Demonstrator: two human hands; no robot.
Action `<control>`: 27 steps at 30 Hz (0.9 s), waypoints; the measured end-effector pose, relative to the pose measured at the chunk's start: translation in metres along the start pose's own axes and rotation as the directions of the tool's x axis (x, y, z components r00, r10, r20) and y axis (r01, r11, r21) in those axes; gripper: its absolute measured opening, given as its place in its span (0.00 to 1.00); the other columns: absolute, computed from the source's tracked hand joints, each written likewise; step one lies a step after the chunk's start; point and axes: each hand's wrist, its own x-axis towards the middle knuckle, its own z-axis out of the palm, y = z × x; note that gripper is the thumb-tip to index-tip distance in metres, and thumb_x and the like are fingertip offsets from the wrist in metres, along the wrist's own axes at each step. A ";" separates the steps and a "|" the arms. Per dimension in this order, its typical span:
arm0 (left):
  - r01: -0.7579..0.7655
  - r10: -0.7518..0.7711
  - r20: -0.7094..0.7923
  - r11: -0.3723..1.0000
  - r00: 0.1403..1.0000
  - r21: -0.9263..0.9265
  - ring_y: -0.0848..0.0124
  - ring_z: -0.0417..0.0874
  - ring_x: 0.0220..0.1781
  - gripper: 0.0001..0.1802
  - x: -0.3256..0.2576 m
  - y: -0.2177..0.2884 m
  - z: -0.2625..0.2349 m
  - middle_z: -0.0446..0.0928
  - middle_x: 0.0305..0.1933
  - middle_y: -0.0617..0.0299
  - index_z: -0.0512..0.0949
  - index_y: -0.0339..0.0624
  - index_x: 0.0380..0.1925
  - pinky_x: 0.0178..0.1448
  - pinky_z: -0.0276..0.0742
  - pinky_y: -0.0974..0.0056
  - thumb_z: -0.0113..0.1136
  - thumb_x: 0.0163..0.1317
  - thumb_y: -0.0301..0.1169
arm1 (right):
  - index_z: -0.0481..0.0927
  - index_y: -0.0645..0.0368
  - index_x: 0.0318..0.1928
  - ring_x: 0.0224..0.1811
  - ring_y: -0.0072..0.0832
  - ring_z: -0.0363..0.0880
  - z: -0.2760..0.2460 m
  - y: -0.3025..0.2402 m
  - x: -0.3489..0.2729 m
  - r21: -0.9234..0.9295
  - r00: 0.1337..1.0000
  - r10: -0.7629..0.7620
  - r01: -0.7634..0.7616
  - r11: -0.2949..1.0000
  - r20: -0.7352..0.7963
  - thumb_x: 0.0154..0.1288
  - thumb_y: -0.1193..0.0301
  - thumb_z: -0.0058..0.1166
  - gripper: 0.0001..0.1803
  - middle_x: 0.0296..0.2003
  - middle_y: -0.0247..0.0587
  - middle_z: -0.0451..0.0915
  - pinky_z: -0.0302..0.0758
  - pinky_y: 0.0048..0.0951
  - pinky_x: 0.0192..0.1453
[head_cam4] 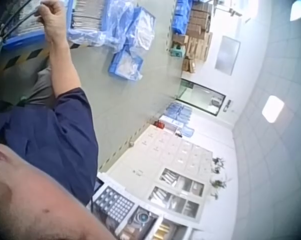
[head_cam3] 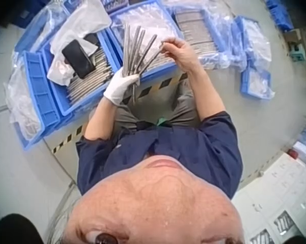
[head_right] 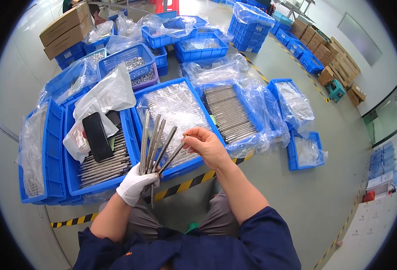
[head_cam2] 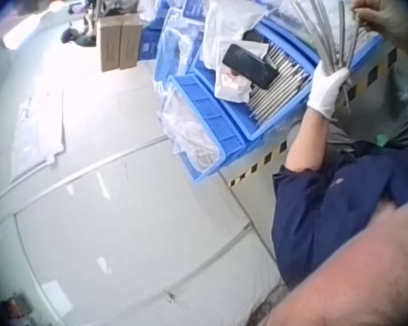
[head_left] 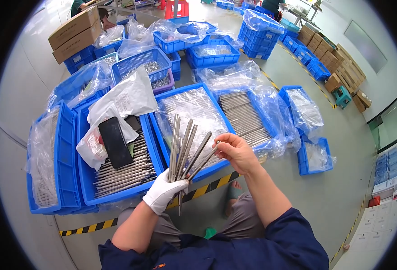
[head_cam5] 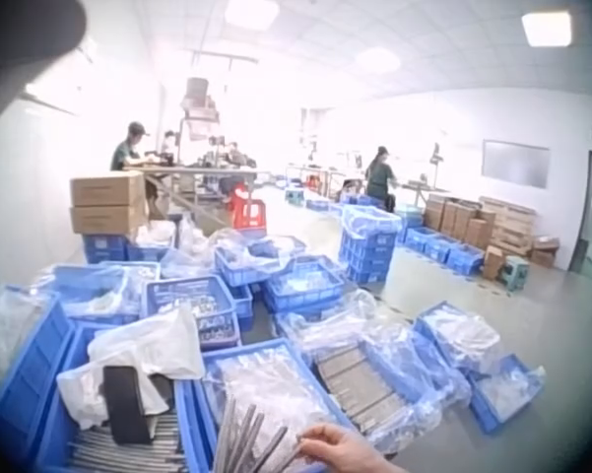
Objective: Inspecting and sorting long metal rods into different bins in a factory environment.
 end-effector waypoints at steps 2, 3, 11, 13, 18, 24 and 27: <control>-0.021 0.021 -0.010 1.000 1.000 -0.004 0.73 0.74 0.27 0.13 -0.001 0.003 0.001 0.72 0.29 0.59 0.68 0.35 0.34 0.31 0.71 0.72 0.57 0.46 0.21 | 0.72 0.59 0.36 0.30 0.20 0.74 0.000 0.000 0.000 0.125 0.995 0.100 -0.101 0.987 0.021 0.56 0.76 0.50 0.06 0.33 0.38 0.75 0.71 0.18 0.33; -0.024 0.024 -0.008 0.999 1.000 0.030 0.73 0.74 0.27 0.13 -0.002 0.003 0.000 0.72 0.29 0.59 0.68 0.35 0.35 0.32 0.70 0.72 0.57 0.46 0.21 | 0.72 0.59 0.36 0.30 0.20 0.74 -0.002 0.001 0.001 0.121 0.995 0.098 -0.100 0.988 0.021 0.56 0.76 0.50 0.06 0.33 0.38 0.75 0.71 0.18 0.33; -0.051 0.052 -0.035 0.998 0.998 0.038 0.74 0.74 0.26 0.13 0.000 -0.004 0.001 0.73 0.28 0.59 0.69 0.36 0.35 0.32 0.70 0.72 0.57 0.47 0.21 | 0.71 0.58 0.37 0.32 0.19 0.74 0.010 0.011 0.001 0.305 1.000 -0.007 0.007 0.952 -0.003 0.58 0.74 0.48 0.06 0.33 0.36 0.75 0.74 0.20 0.36; -0.048 0.049 -0.033 0.998 0.998 0.049 0.74 0.74 0.26 0.13 0.001 -0.004 0.000 0.73 0.28 0.60 0.69 0.36 0.35 0.32 0.70 0.72 0.57 0.47 0.21 | 0.71 0.58 0.38 0.32 0.18 0.74 0.008 0.010 0.001 0.286 0.999 0.026 -0.030 0.958 0.018 0.58 0.74 0.48 0.06 0.33 0.36 0.75 0.74 0.19 0.35; -0.038 0.039 -0.043 0.999 0.998 0.039 0.74 0.74 0.25 0.13 0.002 -0.004 0.003 0.72 0.27 0.60 0.69 0.36 0.35 0.31 0.70 0.73 0.57 0.47 0.21 | 0.71 0.58 0.37 0.32 0.18 0.74 0.011 0.019 0.001 0.328 0.999 -0.030 0.042 0.944 -0.043 0.58 0.73 0.48 0.06 0.33 0.36 0.76 0.73 0.19 0.35; -0.045 0.045 -0.021 0.998 0.999 0.036 0.74 0.74 0.27 0.14 0.000 -0.003 0.002 0.72 0.29 0.59 0.68 0.36 0.35 0.33 0.70 0.72 0.57 0.46 0.21 | 0.73 0.61 0.40 0.32 0.19 0.74 0.002 -0.006 -0.003 -0.016 0.993 0.115 -0.114 0.993 0.039 0.56 0.73 0.51 0.11 0.32 0.36 0.76 0.71 0.18 0.35; -0.032 0.032 0.010 0.999 0.999 0.037 0.73 0.74 0.29 0.15 0.001 0.000 0.003 0.73 0.31 0.58 0.68 0.36 0.36 0.34 0.71 0.71 0.57 0.46 0.20 | 0.74 0.61 0.38 0.33 0.22 0.75 -0.006 -0.004 -0.001 -0.151 0.982 0.114 -0.091 0.984 0.153 0.54 0.75 0.52 0.09 0.34 0.37 0.75 0.71 0.20 0.36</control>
